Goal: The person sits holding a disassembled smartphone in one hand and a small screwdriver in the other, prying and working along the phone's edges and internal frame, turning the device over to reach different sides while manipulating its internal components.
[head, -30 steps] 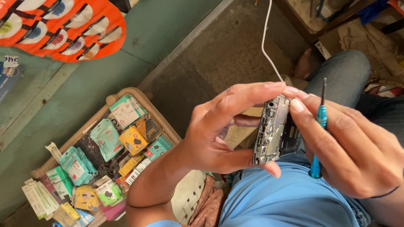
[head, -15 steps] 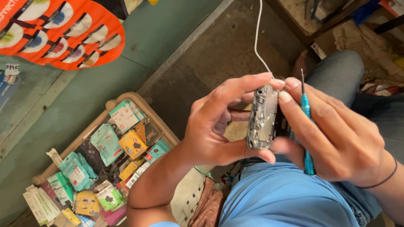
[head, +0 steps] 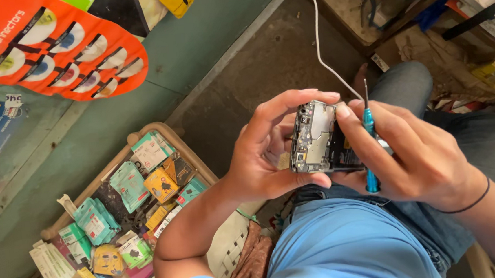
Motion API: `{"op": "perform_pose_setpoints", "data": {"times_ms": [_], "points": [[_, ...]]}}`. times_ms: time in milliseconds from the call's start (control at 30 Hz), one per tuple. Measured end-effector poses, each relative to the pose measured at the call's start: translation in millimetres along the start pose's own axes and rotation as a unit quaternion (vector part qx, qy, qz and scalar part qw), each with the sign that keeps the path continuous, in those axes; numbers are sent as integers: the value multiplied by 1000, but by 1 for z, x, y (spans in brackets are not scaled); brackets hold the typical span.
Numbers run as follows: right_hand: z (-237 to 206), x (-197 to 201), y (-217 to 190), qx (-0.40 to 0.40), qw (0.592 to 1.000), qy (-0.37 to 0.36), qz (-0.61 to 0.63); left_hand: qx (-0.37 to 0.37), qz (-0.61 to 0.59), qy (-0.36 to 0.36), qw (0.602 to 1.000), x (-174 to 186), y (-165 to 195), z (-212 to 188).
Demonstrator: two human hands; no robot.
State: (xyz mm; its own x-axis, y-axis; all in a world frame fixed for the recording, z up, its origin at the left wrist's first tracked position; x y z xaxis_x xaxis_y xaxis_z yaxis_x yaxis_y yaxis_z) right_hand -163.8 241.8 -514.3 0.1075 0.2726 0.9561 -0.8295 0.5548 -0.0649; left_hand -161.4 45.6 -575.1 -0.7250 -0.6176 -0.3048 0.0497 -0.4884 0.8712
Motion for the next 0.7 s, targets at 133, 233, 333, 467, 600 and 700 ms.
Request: {"op": "perform_pose_setpoints", "data": {"times_ms": [133, 233, 333, 467, 600, 700], "points": [[-5, -2, 8, 15, 999, -1, -52, -4, -42, -15, 999, -4, 7, 3], [-5, -4, 10, 27, 995, -13, -90, 52, -62, 43, 996, -2, 8, 5], [-3, -5, 9, 40, 990, -35, -132, 102, -8, 109, 989, 4, 1, 13], [1, -2, 3, 46, 983, -52, -171, 128, 84, 134, 979, 9, 0, 21], [1, 1, -1, 40, 978, -67, -195, 136, 145, 146, 969, 7, 4, 27], [0, 0, -3, 35, 975, -73, -205, 139, 151, 147, 968, 6, 5, 31]]}}
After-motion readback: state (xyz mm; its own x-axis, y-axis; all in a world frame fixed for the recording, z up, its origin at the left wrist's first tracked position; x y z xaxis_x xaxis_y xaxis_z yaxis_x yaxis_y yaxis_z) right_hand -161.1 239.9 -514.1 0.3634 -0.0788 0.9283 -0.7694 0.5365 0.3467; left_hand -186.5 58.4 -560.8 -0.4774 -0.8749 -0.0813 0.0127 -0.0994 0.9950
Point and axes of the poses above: each hand's wrist, its own z-axis towards the middle knuckle, its own x-axis out of the back of the hand, y = z × x, the point moved 3 cm from there along z, towards the middle knuckle, and after that the axes turned 15 degrees about -y, right-handed, at the moved point
